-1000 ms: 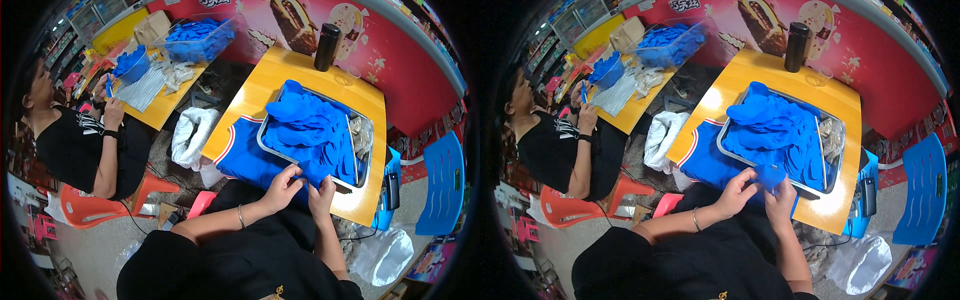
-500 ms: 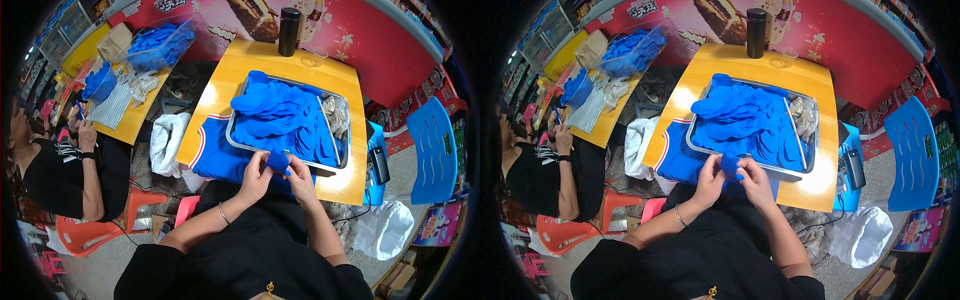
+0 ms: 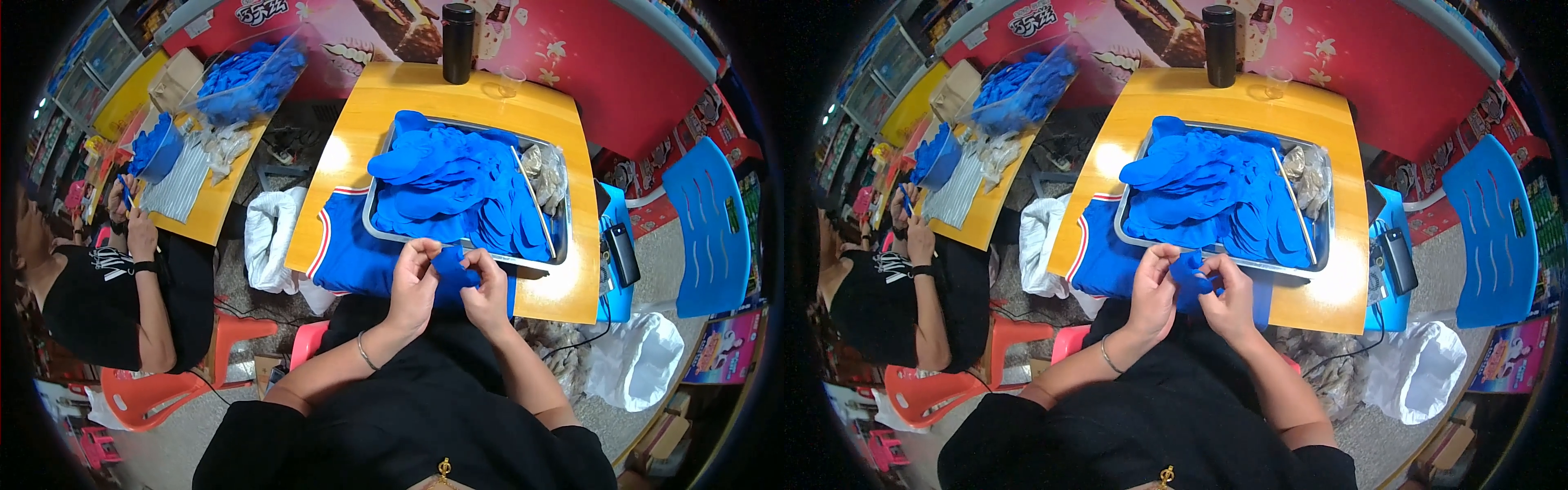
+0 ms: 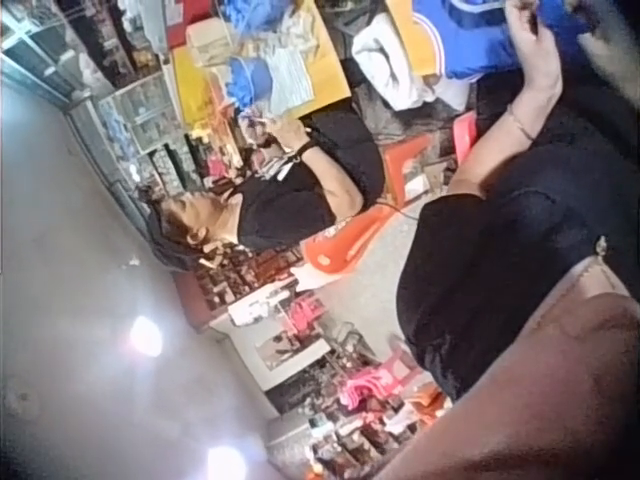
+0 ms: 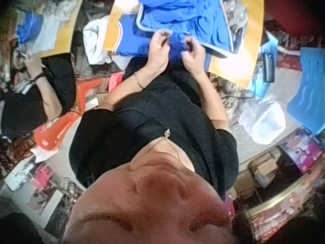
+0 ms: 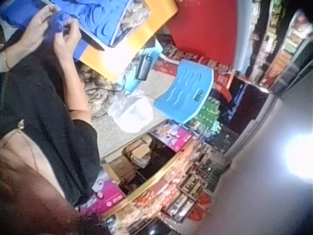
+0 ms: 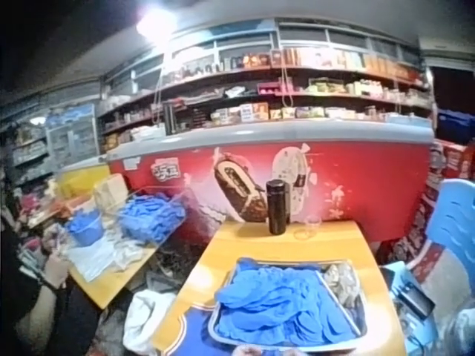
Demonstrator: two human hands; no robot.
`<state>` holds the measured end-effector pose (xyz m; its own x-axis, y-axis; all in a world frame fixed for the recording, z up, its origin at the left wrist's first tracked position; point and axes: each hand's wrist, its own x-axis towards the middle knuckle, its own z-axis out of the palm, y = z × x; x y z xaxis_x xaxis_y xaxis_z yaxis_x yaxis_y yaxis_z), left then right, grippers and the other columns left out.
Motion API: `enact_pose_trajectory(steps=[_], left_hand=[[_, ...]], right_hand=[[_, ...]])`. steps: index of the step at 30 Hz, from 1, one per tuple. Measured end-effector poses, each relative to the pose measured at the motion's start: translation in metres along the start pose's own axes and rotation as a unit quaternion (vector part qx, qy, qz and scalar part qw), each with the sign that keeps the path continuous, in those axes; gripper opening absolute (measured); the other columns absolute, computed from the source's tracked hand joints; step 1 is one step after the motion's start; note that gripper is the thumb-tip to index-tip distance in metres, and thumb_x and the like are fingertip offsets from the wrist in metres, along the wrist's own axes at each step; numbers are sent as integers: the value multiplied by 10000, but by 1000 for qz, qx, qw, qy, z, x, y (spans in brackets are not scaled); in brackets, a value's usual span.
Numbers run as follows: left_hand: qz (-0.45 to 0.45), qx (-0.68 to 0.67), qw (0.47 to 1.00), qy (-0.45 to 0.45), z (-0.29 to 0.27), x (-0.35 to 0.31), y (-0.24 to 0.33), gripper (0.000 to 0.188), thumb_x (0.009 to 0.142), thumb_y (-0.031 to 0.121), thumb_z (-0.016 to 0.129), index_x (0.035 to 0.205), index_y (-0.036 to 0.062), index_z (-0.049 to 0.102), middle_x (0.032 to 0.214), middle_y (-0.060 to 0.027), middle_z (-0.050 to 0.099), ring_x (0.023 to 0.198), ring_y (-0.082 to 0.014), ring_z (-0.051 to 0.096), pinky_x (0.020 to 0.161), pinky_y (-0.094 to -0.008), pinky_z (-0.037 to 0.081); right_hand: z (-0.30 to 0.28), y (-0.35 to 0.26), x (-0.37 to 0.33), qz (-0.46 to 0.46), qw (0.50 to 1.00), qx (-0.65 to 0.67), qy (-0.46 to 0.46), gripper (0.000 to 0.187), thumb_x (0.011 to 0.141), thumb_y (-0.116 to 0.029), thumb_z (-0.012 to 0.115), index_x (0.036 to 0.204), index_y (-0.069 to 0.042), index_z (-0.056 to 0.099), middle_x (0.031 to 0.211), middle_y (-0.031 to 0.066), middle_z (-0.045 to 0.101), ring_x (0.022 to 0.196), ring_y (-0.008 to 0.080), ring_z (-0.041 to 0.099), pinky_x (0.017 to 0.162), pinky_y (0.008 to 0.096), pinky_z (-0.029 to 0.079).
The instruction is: Manually folding and assembling small blue fabric pieces using a wooden stick.
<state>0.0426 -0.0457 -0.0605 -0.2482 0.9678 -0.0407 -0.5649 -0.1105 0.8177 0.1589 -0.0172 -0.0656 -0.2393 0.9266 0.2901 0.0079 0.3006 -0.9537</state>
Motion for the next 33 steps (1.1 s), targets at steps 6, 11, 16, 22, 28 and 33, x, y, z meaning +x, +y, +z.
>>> enact_pose_trajectory(steps=[6, 11, 16, 22, 28, 33], left_hand=[[-23, 106, 994, -8, -7, -1, -7, 85, 881, 40, 514, 963, 24, 530, 870, -2, 543, 784, -66, 494, 716, -202, 413], [-87, 42, 995, -4, -8, -2, -3, 87, 886, 29, 481, 958, 34, 531, 815, 14, 501, 681, -50, 427, 613, -192, 371], [-84, 61, 994, -22, -9, 0, -7, 89, 887, 22, 467, 945, 31, 534, 814, 15, 485, 670, -55, 424, 607, -196, 368], [-33, 132, 990, -35, -21, 1, -14, 98, 854, -3, 457, 921, -9, 529, 872, -8, 459, 698, -69, 431, 622, -199, 369], [-5, 191, 972, -139, -25, 4, -7, 102, 795, 13, 473, 835, -26, 559, 905, -22, 444, 820, -93, 440, 712, -212, 365], [-81, 92, 980, -156, -24, 3, 4, 159, 794, 45, 449, 844, -35, 577, 937, -27, 456, 843, -104, 445, 747, -217, 353]], right_hand=[[-4, -1, 6, -36, 992, -120, -5, 167, 653, 0, 530, 819, 18, 515, 741, 107, 532, 630, 190, 524, 557, 274, 412], [-1, 4, 0, -86, 981, -172, -24, 245, 614, 29, 542, 855, 15, 499, 735, 119, 529, 658, 201, 547, 577, 274, 427], [-1, 7, 4, 29, 999, -12, 10, 141, 748, 4, 577, 865, 12, 498, 693, 49, 538, 619, 73, 518, 561, 229, 427], [-5, 8, 5, 32, 998, -44, -25, 94, 800, -16, 555, 889, 13, 552, 738, 42, 569, 627, 77, 513, 565, 227, 419], [-2, 7, 4, 4, 998, -37, -49, 110, 788, -19, 520, 890, -10, 560, 759, 13, 541, 687, 77, 489, 596, 215, 393], [0, 8, 0, 129, 980, 135, -70, 95, 815, -31, 503, 889, -52, 560, 742, -22, 510, 627, 44, 435, 542, 177, 331]])
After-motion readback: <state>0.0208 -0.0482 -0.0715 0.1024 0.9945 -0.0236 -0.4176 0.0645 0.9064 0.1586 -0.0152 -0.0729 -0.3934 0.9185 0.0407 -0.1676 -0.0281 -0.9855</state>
